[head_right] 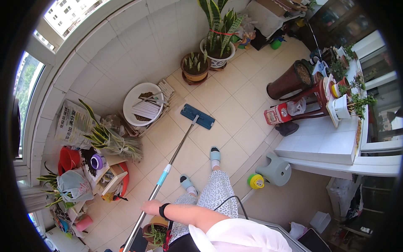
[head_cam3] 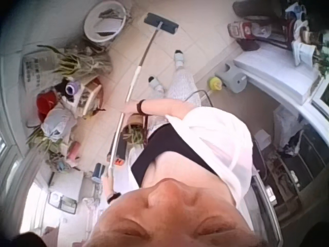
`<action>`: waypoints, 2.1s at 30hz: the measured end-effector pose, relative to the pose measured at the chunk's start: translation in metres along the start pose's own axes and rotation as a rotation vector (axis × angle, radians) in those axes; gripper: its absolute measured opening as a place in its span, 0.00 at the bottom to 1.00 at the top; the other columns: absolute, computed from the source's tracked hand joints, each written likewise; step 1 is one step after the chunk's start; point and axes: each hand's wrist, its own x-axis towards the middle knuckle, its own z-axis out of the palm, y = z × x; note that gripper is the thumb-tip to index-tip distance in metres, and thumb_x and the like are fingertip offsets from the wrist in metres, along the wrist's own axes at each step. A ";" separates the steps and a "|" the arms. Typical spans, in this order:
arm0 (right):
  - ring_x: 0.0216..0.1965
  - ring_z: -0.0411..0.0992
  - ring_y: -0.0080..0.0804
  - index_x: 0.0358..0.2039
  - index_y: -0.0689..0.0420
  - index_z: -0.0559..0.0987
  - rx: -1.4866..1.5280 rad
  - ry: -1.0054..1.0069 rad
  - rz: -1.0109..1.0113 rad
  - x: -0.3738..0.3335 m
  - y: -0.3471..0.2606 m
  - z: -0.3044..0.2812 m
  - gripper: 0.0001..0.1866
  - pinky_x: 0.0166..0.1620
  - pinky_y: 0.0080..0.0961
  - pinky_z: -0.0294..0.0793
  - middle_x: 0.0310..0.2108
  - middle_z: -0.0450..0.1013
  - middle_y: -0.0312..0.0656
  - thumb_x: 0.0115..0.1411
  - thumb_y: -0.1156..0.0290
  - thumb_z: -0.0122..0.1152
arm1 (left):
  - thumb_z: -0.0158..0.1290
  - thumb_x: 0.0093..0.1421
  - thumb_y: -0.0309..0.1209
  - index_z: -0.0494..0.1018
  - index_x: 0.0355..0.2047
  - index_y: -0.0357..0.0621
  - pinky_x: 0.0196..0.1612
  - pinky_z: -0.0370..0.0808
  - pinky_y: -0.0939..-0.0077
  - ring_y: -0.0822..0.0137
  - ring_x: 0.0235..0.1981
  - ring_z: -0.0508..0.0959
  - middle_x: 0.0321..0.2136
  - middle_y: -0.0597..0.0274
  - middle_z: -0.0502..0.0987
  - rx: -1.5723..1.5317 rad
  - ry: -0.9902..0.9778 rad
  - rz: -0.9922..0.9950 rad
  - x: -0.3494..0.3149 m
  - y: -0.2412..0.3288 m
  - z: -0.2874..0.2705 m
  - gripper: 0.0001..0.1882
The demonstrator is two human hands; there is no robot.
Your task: Cleaning a mop in a squeezer bucket and mopping the floor of a balcony area.
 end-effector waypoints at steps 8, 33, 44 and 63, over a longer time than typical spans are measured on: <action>0.40 0.73 0.48 0.46 0.59 0.65 0.509 0.614 0.969 -0.137 0.221 -0.139 0.21 0.42 0.40 0.71 0.36 0.74 0.54 0.60 0.57 0.39 | 0.50 0.58 0.38 0.70 0.46 0.41 0.31 0.72 0.58 0.42 0.28 0.76 0.23 0.40 0.74 0.032 -0.080 0.689 0.126 0.239 0.100 0.19; 0.37 0.74 0.49 0.48 0.57 0.69 0.096 0.606 0.367 -0.083 0.121 -0.100 0.21 0.38 0.42 0.73 0.35 0.74 0.53 0.64 0.54 0.40 | 0.49 0.59 0.42 0.74 0.32 0.35 0.27 0.68 0.58 0.44 0.23 0.73 0.22 0.41 0.74 0.389 0.180 0.471 0.078 0.181 -0.035 0.19; 0.44 0.71 0.48 0.44 0.58 0.72 0.691 1.118 0.784 -0.376 0.322 -0.156 0.19 0.46 0.39 0.69 0.39 0.73 0.52 0.61 0.58 0.43 | 0.55 0.48 0.40 0.74 0.36 0.42 0.38 0.72 0.58 0.46 0.35 0.76 0.30 0.45 0.77 0.802 0.461 0.500 0.071 0.427 -0.061 0.18; 0.35 0.73 0.51 0.34 0.68 0.71 0.955 1.282 1.562 -0.631 0.578 -0.076 0.17 0.42 0.40 0.70 0.27 0.73 0.53 0.59 0.63 0.48 | 0.57 0.42 0.33 0.70 0.26 0.42 0.33 0.72 0.55 0.48 0.28 0.76 0.22 0.50 0.75 0.678 0.469 0.764 0.201 0.717 0.114 0.12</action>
